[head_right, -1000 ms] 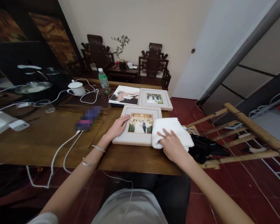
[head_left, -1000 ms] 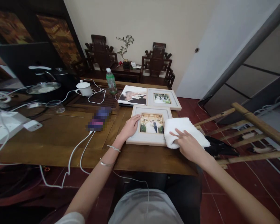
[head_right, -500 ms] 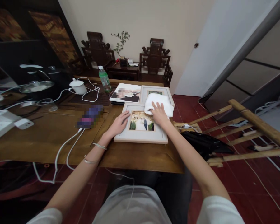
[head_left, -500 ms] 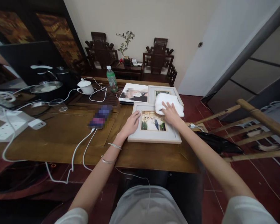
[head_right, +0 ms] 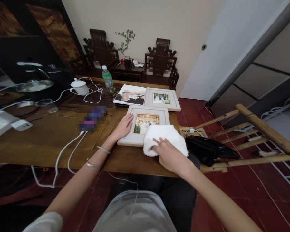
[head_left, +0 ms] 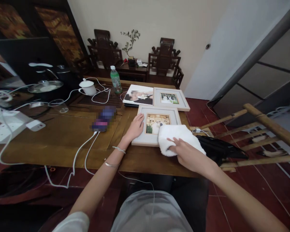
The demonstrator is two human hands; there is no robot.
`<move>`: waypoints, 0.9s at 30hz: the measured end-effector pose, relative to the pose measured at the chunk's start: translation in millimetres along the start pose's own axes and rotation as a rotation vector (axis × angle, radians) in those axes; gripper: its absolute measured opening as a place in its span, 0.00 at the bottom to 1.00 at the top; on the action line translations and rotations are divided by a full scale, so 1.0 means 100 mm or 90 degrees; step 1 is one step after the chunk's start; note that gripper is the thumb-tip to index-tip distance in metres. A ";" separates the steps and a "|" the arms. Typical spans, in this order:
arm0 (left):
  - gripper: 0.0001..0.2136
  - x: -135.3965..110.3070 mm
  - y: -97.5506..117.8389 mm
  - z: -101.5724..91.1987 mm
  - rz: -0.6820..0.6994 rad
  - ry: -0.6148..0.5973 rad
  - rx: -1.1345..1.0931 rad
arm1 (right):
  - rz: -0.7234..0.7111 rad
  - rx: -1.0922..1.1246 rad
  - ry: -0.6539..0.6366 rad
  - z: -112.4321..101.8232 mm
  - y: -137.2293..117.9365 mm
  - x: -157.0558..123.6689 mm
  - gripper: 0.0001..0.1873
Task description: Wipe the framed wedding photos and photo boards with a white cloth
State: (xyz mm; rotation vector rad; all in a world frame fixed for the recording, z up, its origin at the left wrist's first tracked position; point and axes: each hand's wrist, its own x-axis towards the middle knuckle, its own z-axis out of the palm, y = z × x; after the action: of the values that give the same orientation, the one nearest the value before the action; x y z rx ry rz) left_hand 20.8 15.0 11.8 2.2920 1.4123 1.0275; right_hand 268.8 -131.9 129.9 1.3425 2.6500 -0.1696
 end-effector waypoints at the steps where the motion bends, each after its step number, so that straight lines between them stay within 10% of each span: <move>1: 0.21 0.00 0.00 -0.01 0.006 -0.003 0.005 | -0.003 0.014 0.002 -0.01 -0.04 0.00 0.31; 16: 0.20 0.00 -0.02 -0.08 0.048 -0.032 0.025 | 0.120 -0.173 0.191 0.11 0.88 1.36 0.26; 27: 0.20 0.00 0.03 -0.03 0.024 -0.006 0.006 | -0.008 -0.120 0.033 0.01 0.31 0.46 0.25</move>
State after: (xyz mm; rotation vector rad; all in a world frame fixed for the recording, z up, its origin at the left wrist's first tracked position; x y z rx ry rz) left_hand 20.3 13.3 15.8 2.3353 1.3779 1.0209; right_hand 267.4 -77.3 119.2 1.2864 2.6391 0.1113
